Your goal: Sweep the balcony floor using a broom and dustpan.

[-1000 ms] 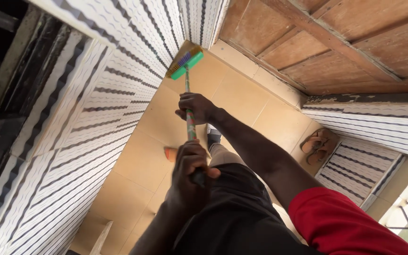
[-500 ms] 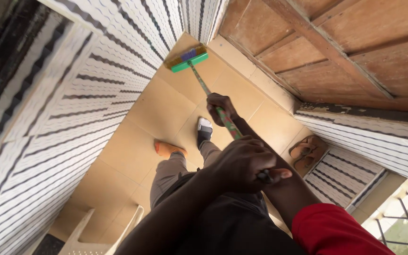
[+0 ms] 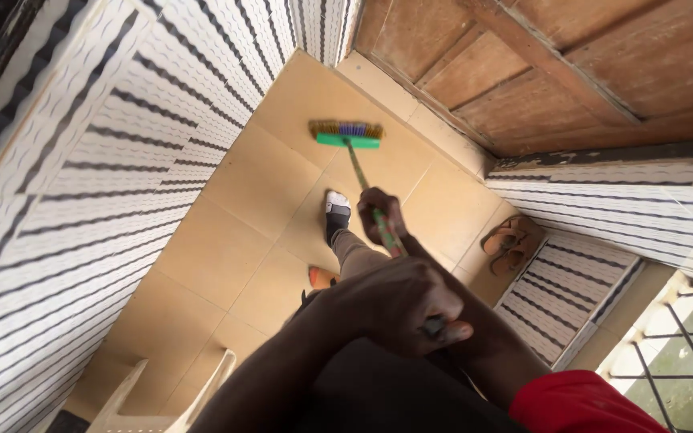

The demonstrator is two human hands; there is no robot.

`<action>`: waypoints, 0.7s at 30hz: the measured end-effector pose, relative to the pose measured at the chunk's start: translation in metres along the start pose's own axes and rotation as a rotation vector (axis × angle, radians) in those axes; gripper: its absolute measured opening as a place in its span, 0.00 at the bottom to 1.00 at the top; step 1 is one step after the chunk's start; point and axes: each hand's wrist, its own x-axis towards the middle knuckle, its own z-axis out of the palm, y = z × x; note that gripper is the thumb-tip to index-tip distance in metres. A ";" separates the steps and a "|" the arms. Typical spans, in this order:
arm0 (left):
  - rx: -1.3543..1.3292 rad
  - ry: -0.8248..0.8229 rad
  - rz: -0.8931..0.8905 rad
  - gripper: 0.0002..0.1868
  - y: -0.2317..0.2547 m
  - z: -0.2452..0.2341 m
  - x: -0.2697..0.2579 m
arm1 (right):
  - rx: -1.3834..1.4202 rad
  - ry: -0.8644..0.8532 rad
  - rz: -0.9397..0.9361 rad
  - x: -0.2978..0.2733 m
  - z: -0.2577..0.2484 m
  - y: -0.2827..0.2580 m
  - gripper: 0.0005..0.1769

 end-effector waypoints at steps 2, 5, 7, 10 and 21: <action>0.024 0.015 -0.008 0.23 0.014 0.009 -0.027 | 0.046 0.020 -0.098 -0.020 0.015 -0.018 0.08; 0.032 0.004 -0.045 0.21 0.038 0.026 -0.066 | 0.061 -0.094 -0.083 -0.051 0.034 -0.053 0.12; 0.004 -0.027 -0.171 0.22 0.059 0.036 -0.083 | 0.295 -0.096 -0.079 -0.069 0.044 -0.071 0.10; 0.009 -0.013 -0.177 0.22 0.073 0.054 -0.105 | 0.167 -0.393 -0.019 -0.076 0.043 -0.097 0.11; 0.082 0.624 0.207 0.16 0.103 0.071 -0.124 | -0.127 -0.173 -0.218 -0.026 0.047 -0.138 0.18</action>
